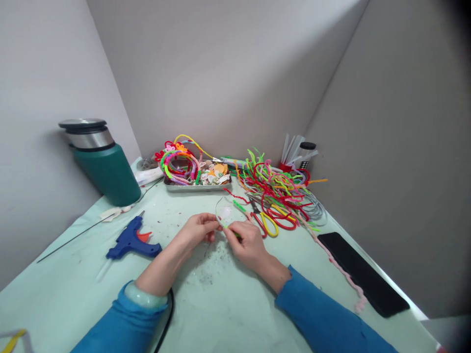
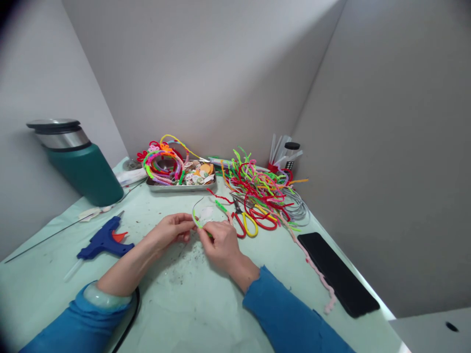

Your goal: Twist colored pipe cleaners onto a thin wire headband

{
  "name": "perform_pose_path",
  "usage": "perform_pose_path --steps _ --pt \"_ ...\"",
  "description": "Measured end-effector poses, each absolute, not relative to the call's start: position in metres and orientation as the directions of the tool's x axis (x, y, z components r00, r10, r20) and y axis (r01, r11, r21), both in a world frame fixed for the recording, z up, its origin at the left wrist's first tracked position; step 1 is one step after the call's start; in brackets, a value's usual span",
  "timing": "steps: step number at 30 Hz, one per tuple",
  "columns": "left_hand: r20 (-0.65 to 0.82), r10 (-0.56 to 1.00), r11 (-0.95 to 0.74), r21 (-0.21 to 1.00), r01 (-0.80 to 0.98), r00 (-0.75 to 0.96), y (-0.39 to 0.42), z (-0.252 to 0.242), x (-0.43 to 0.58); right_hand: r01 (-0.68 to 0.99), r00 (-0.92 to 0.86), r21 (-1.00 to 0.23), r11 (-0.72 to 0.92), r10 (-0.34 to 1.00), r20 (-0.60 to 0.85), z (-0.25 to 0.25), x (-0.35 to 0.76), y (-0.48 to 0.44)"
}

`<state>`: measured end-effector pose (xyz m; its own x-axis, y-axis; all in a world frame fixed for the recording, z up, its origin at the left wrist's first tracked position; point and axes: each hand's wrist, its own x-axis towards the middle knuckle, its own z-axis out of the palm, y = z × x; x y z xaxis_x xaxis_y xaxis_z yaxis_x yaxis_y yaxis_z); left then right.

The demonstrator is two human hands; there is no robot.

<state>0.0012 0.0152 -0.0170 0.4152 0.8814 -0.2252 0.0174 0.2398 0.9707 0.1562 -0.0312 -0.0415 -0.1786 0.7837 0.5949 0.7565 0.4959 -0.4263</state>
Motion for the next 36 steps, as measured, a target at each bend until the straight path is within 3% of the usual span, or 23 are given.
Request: perform_pose_path --steps 5,19,36 --pt "-0.274 0.889 0.291 0.957 0.009 0.367 0.0156 -0.0208 0.0013 0.764 -0.169 -0.42 0.489 0.78 0.603 -0.0429 0.1569 -0.0309" --pt "-0.254 0.792 0.405 0.899 -0.166 0.555 0.0117 -0.0197 -0.0011 0.735 -0.18 -0.442 0.514 0.777 0.603 -0.0443 0.1565 -0.0301" --pt "-0.267 0.78 0.397 0.91 -0.118 0.566 0.0108 -0.0198 -0.0003 0.7 -0.283 -0.419 0.579 0.763 0.581 -0.0428 0.1534 -0.034"
